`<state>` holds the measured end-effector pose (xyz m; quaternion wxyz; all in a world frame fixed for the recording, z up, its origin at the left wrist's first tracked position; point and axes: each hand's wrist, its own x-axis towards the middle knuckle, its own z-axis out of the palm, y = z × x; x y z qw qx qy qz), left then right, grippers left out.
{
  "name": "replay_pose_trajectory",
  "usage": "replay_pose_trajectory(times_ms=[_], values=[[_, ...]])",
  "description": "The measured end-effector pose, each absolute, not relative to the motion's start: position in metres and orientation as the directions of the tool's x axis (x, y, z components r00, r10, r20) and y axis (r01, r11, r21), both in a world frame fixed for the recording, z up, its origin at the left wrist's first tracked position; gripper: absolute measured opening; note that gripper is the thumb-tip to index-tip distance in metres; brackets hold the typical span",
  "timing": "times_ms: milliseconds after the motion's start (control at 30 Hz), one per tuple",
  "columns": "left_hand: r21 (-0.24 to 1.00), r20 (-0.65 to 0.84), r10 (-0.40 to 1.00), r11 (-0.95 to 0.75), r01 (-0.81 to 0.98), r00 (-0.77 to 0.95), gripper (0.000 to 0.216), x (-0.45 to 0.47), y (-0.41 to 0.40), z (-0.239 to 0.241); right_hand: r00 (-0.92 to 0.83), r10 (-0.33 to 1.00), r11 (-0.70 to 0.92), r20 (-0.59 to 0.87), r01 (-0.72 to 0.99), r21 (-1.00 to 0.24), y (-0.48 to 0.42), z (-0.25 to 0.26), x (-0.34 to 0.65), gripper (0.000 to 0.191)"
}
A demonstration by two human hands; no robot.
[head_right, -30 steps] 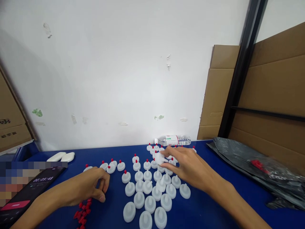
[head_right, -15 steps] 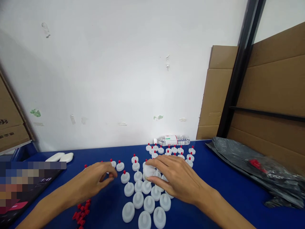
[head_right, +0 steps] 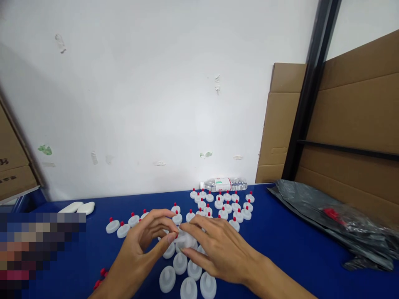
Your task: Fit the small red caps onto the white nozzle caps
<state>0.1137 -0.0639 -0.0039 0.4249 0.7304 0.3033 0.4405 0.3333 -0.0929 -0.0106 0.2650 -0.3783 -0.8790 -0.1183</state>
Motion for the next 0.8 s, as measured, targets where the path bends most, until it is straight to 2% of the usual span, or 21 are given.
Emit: replay_pose_trajectory(times_ms=[300,467,567,667,800], values=[[0.921,0.350,0.847,-0.388,0.017,0.401,0.020,0.111,-0.061,-0.006,-0.494,0.658,0.649,0.568,0.755,-0.095,-0.093,-0.011,0.331,0.032],[0.929,0.332,0.845,-0.369,0.009,0.420,0.018,0.112,-0.060,-0.006,-0.482,0.600,0.664,0.639,0.746,-0.061,-0.093,-0.016,0.333,0.036],[0.916,0.330,0.838,-0.396,0.067,0.434,0.019,0.112,-0.059,-0.007,-0.479,0.561,0.672,0.675,0.739,-0.034,-0.093,-0.015,0.333,0.036],[0.821,0.408,0.808,-0.529,0.217,0.425,0.015,0.109,-0.058,-0.011,-0.494,0.549,0.683,0.674,0.730,-0.022,-0.094,-0.012,0.333,0.037],[0.538,0.573,0.646,-0.761,0.363,0.504,0.018,0.104,-0.053,-0.020,-0.514,0.535,0.697,0.670,0.717,-0.006,-0.096,-0.010,0.332,0.039]])
